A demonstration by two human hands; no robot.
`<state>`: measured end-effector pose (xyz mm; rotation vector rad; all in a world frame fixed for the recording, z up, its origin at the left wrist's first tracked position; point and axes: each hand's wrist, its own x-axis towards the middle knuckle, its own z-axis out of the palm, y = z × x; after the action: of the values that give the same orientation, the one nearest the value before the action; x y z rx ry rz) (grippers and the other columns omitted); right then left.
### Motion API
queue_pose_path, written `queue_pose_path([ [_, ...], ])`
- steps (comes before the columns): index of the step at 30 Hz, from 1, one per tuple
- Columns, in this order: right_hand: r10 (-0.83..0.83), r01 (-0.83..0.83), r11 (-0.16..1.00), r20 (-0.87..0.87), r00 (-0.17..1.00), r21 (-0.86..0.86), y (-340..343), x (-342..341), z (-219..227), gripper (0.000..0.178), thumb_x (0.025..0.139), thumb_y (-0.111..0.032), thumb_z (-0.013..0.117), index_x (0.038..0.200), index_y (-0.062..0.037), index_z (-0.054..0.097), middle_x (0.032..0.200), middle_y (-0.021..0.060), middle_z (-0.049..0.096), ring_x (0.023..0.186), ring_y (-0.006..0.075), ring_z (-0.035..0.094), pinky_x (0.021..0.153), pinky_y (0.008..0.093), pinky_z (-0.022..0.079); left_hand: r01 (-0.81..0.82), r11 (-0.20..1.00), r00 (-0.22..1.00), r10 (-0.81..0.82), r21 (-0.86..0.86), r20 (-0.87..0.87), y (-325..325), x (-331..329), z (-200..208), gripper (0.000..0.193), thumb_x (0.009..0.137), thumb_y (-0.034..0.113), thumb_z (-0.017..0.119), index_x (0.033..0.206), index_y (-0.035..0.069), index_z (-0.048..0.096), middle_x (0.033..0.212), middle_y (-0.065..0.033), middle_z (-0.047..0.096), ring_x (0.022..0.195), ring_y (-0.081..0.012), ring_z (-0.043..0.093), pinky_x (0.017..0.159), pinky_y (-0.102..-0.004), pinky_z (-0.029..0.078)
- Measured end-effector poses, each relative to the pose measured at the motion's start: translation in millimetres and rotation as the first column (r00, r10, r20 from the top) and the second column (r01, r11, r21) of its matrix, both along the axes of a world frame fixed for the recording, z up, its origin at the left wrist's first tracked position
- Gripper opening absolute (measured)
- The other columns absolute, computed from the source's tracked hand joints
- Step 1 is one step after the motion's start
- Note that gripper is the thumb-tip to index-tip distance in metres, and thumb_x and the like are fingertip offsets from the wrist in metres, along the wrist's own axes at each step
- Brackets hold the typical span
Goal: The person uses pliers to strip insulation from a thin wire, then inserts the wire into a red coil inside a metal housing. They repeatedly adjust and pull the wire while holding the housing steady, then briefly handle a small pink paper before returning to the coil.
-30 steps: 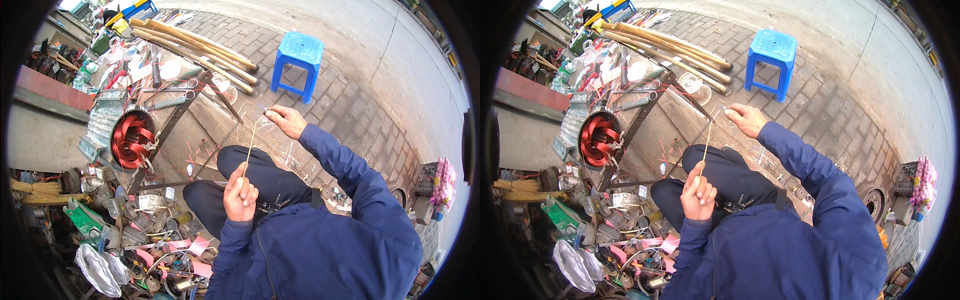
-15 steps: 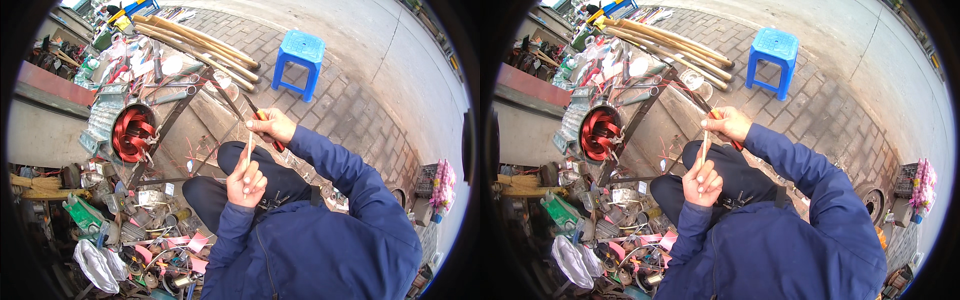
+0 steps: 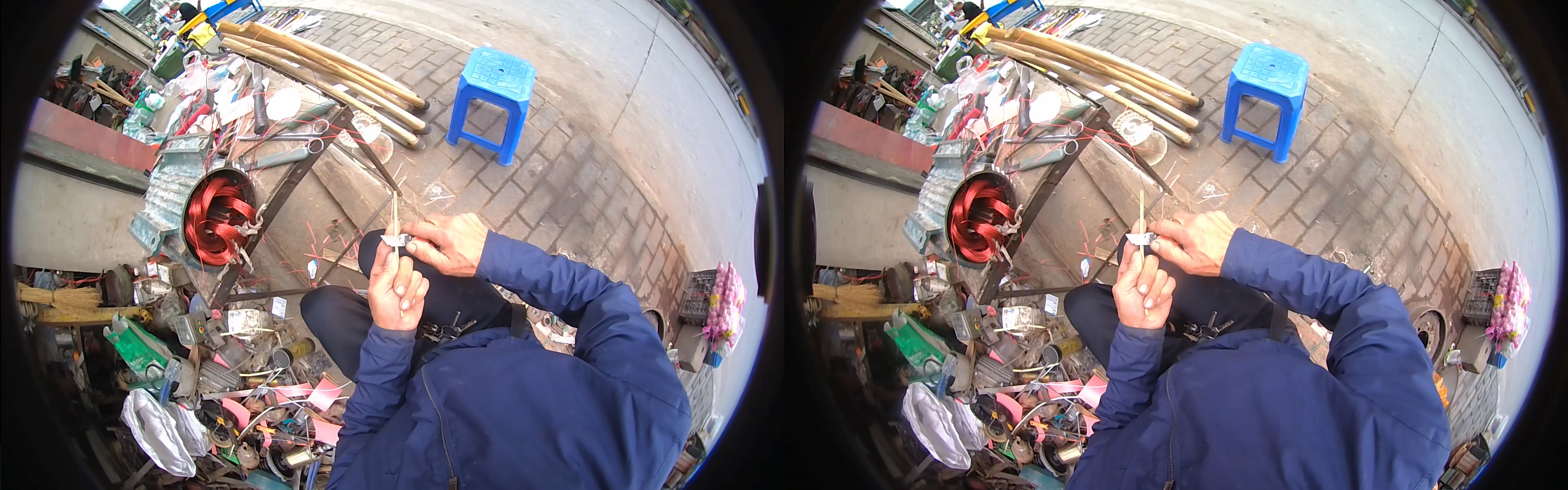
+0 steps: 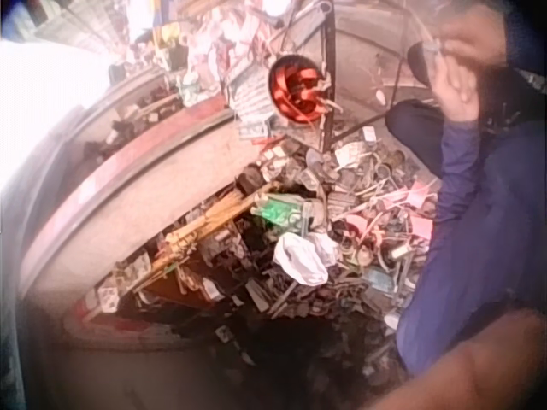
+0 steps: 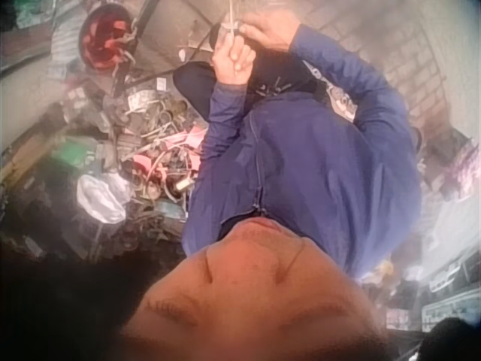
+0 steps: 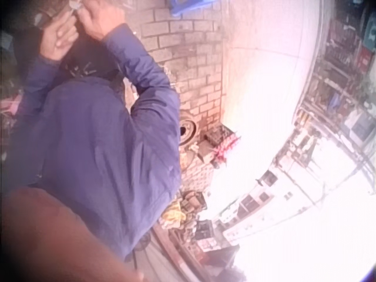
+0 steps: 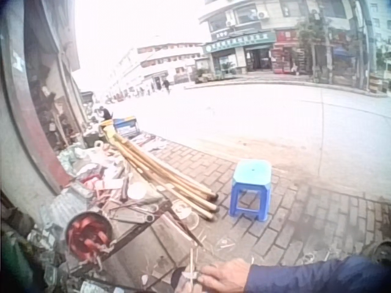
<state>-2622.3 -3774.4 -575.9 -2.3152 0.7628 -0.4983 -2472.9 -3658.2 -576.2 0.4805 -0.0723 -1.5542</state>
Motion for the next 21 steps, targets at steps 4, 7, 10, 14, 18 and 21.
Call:
queue_pose_path([
  [4,-0.188,0.19,0.982,-0.054,0.981,0.019,-32.6,0.0,-7.5,0.041,0.101,-0.045,0.051,0.126,-0.0157,0.066,0.104,0.0179,0.072,0.095,0.0399,0.069,0.082,0.0502,0.055,0.034,0.999,0.997,-0.035,0.013,0.064,14.6,-7.6,7.0,0.045,0.11,0.017,0.038,0.155,0.014,0.041,0.057,0.0026,0.035,0.039,-0.0073,0.028,0.043,-0.0234,0.031],
  [7,-0.34,0.342,0.924,-0.046,0.939,0.171,-61.3,-11.6,-5.9,0.039,0.101,-0.044,0.052,0.123,-0.0157,0.067,0.101,0.0175,0.073,0.097,0.0394,0.069,0.083,0.0503,0.055,0.07,0.996,0.99,-0.064,-0.048,0.128,25.3,-13.4,7.9,0.046,0.11,0.016,0.039,0.156,0.01,0.039,0.055,0.003,0.034,0.039,-0.0059,0.026,0.043,-0.0222,0.03],
  [10,-0.262,0.259,0.948,-0.008,0.965,0.187,-48.1,-17.4,-2.3,0.038,0.102,-0.041,0.053,0.123,-0.0131,0.067,0.102,0.0187,0.073,0.095,0.04,0.069,0.082,0.0496,0.055,-0.001,1.0,0.995,0.001,-0.003,0.098,19.9,-7.5,-1.5,0.045,0.11,0.016,0.038,0.155,0.011,0.039,0.055,0.0026,0.034,0.039,-0.0063,0.027,0.042,-0.0225,0.03],
  [14,-0.03,0.029,1.0,0.116,0.993,0.011,-6.3,-7.7,4.0,0.037,0.101,-0.039,0.055,0.121,-0.0112,0.068,0.098,0.0197,0.072,0.089,0.0389,0.07,0.075,0.0487,0.055,-0.01,1.0,0.992,0.012,-0.012,0.126,15.6,-0.6,-10.4,0.044,0.11,0.015,0.037,0.154,0.013,0.043,0.057,0.0016,0.035,0.039,-0.0072,0.027,0.041,-0.0227,0.03],
  [18,-0.045,0.046,0.999,0.046,0.998,-0.005,-1.8,-0.4,2.9,0.035,0.099,-0.038,0.056,0.12,-0.0132,0.068,0.088,0.0168,0.071,0.075,0.0372,0.069,0.063,0.0487,0.053,0.005,1.0,0.986,-0.007,0.013,0.164,17.1,0.9,-11.0,0.043,0.11,0.015,0.035,0.152,0.012,0.045,0.057,0.0024,0.036,0.039,-0.0072,0.028,0.042,-0.0232,0.03],
  [21,-0.027,0.027,1.0,-0.064,0.998,0.007,-12.4,3.5,-2.1,0.035,0.098,-0.038,0.058,0.12,-0.0128,0.068,0.086,0.0156,0.069,0.075,0.0367,0.069,0.063,0.0475,0.053,0.012,1.0,0.989,-0.015,0.02,0.148,17.8,3.5,-9.0,0.044,0.11,0.014,0.036,0.154,0.013,0.043,0.057,0.0023,0.035,0.039,-0.0072,0.028,0.042,-0.0227,0.03],
])
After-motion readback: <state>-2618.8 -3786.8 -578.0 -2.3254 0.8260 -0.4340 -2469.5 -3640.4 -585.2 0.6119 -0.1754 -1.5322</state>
